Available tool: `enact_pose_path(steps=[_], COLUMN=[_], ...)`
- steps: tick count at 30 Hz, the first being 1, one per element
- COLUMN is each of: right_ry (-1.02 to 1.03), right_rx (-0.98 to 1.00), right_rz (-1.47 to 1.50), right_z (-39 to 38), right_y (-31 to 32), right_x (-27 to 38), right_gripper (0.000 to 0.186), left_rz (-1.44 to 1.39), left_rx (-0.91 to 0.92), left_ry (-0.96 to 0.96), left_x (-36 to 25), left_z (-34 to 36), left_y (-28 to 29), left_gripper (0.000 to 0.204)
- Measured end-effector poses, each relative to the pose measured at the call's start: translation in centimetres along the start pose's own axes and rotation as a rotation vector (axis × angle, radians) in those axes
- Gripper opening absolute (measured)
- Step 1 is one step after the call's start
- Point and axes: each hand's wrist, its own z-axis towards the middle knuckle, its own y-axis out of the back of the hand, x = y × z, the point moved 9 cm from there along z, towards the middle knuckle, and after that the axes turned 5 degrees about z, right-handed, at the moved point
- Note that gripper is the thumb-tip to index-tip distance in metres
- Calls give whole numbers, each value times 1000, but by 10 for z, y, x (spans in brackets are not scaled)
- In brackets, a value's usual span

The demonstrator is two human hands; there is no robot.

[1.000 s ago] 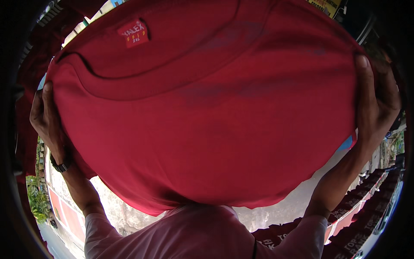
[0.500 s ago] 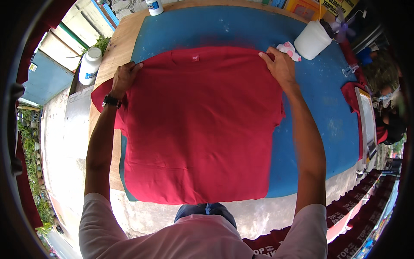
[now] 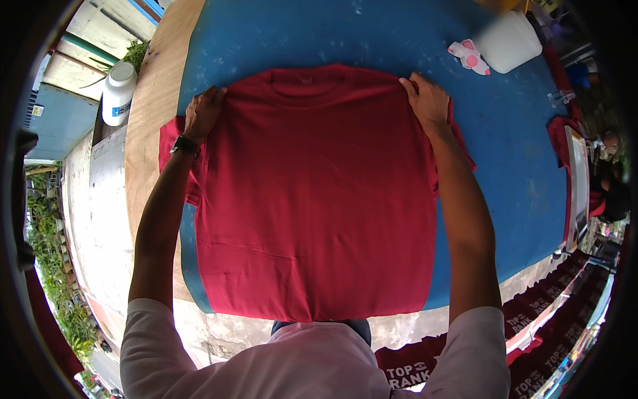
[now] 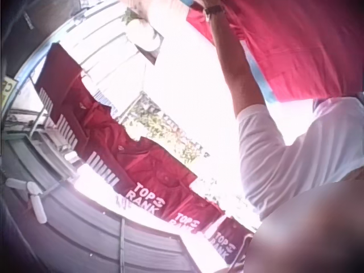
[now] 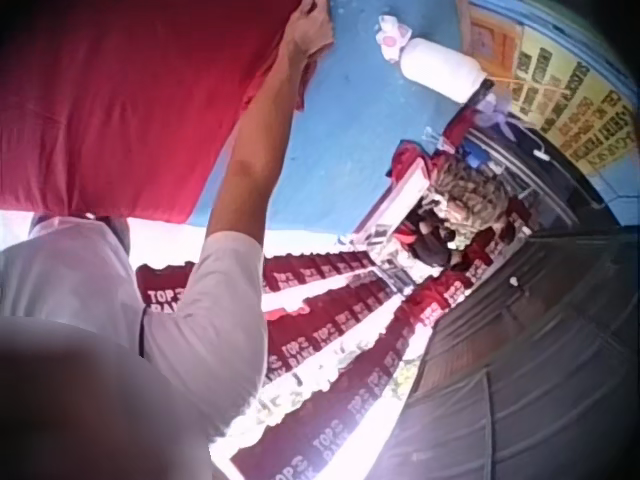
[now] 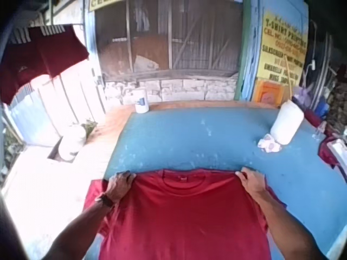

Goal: The person hangs red t-shirts on a metal drying rack, then returns to a work table to lay out a red t-shirt and perform screen printing with a squeegee. The person repeats the process with another t-shirt, smoothing it and applying ink through a screen.

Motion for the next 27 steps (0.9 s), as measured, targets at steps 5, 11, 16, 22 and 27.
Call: enact_pose_path(steps=[5, 11, 16, 22, 27], right_ry=[70, -541, -708, -700, -681], right_rx=[-204, 118, 289, 327, 325], right_rz=[9, 415, 416, 444, 654], right_z=[-35, -286, -446, -470, -474], right_y=[66, 171, 195, 181, 182], right_x=[51, 49, 55, 47, 40], right_gripper=[36, 48, 49, 40, 44], left_rz=[-164, -20, -226, -30, -340], left_rx=[18, -101, 98, -84, 121], left_ry=[60, 206, 571, 503, 549], left_x=[-6, -5, -6, 12, 29], left_z=[-15, -277, -488, -521, -517], left_y=[37, 116, 111, 113, 100], left_gripper=[43, 50, 33, 39, 34])
